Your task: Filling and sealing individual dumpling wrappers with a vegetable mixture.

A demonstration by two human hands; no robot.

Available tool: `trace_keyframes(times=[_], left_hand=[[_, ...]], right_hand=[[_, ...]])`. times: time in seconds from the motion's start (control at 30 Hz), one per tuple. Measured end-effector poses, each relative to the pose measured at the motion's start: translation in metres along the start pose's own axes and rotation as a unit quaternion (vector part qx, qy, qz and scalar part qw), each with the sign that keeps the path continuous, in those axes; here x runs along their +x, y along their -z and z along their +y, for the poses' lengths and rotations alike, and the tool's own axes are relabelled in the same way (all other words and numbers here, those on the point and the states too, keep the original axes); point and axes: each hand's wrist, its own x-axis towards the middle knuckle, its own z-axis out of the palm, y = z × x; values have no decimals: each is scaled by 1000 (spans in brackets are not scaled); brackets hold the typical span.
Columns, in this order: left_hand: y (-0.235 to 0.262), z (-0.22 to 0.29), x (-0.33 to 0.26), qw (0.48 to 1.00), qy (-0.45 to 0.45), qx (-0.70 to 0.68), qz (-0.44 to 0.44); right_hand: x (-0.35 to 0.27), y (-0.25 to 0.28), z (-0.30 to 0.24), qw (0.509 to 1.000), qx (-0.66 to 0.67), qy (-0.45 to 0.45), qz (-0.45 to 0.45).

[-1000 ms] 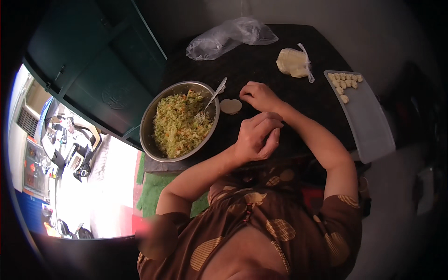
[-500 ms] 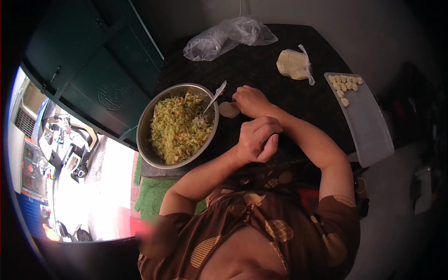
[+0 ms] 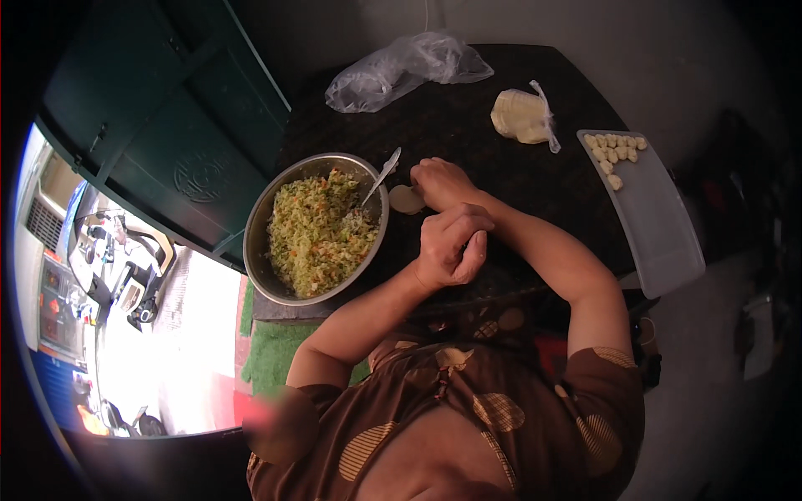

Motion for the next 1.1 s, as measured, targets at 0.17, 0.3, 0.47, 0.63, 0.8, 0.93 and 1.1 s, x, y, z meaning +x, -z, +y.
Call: trace_keyframes(times=[0.17, 0.3, 0.47, 0.63, 0.8, 0.93, 1.1], left_hand=[[-5, 3, 1, 1000, -10, 12, -6], [-5, 11, 6, 999, -30, 24, -19], [-1, 14, 22, 996, -14, 92, 5], [-14, -7, 32, 982, 91, 147, 75], [-16, -40, 14, 963, 187, 172, 94], [-14, -46, 10, 951, 197, 204, 125], [-10, -59, 3, 925, 323, 89, 180]], right_hand=[[9, -1, 8, 995, 72, -49, -56], [5, -8, 11, 998, 64, 18, 20], [1, -1, 18, 988, 68, 93, 103], [-7, 18, 49, 935, 295, 142, 135], [-17, 24, 54, 941, 321, -80, 76], [-22, 30, 53, 919, 377, -67, 98], [-32, 54, 60, 909, 395, -28, 126]])
